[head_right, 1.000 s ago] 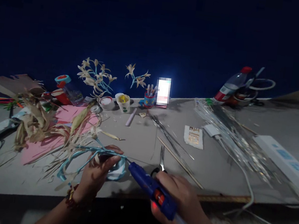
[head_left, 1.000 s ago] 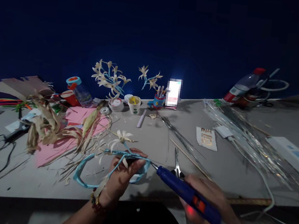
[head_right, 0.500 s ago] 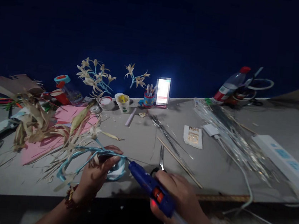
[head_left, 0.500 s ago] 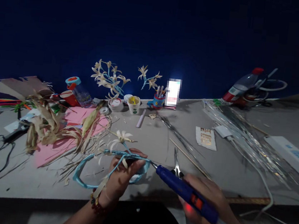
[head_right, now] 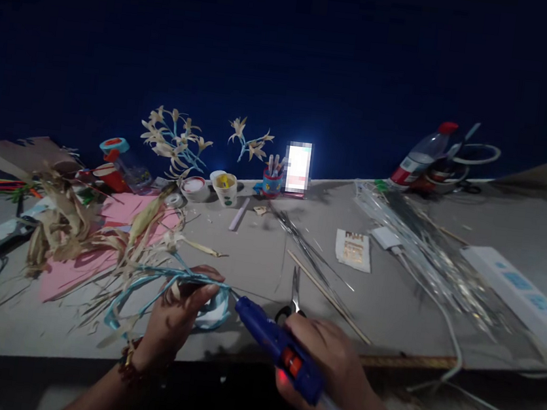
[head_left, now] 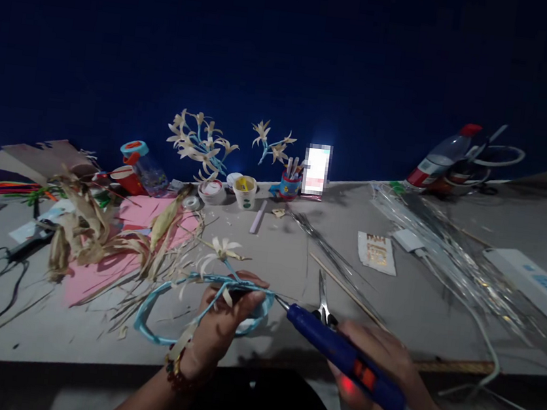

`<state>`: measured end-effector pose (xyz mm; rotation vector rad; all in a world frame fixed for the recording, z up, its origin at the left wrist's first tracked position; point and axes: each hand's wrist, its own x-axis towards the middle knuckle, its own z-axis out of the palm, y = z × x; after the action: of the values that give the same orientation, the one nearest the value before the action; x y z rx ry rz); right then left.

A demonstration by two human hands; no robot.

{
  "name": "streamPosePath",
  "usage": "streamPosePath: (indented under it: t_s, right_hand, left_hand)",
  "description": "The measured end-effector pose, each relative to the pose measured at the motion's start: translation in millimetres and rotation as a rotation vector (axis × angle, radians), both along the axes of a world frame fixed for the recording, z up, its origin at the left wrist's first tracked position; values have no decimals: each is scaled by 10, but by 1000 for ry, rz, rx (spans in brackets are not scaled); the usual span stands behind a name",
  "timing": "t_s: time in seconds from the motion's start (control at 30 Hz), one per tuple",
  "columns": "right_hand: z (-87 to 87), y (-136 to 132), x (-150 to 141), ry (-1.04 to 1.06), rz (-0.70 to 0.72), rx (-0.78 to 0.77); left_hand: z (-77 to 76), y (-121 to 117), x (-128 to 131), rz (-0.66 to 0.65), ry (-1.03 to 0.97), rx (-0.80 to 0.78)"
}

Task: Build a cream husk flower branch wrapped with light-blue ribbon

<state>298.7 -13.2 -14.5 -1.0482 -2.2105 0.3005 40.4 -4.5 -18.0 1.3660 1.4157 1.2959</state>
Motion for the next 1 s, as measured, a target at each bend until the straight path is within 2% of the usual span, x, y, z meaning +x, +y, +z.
streamPosePath:
  t_s: [0.1, 0.23, 0.6, 0.8, 1.0]
  right_hand:
    - [14, 13, 1, -6, 54, -22]
    - [3, 30, 19, -9, 50, -43]
    - [29, 26, 12, 10, 28, 28]
    - [5, 47, 18, 56, 38, 85]
    - [21, 15, 61, 45, 19, -25]
  left_hand:
    - [-5, -1, 3, 17, 11, 15]
    - [-3, -14, 10, 28, -2, 3]
    - [18, -22, 17, 45, 1, -17]
    - [-3, -14, 33, 60, -111, -6]
    - [-18, -1, 25, 53, -44, -24]
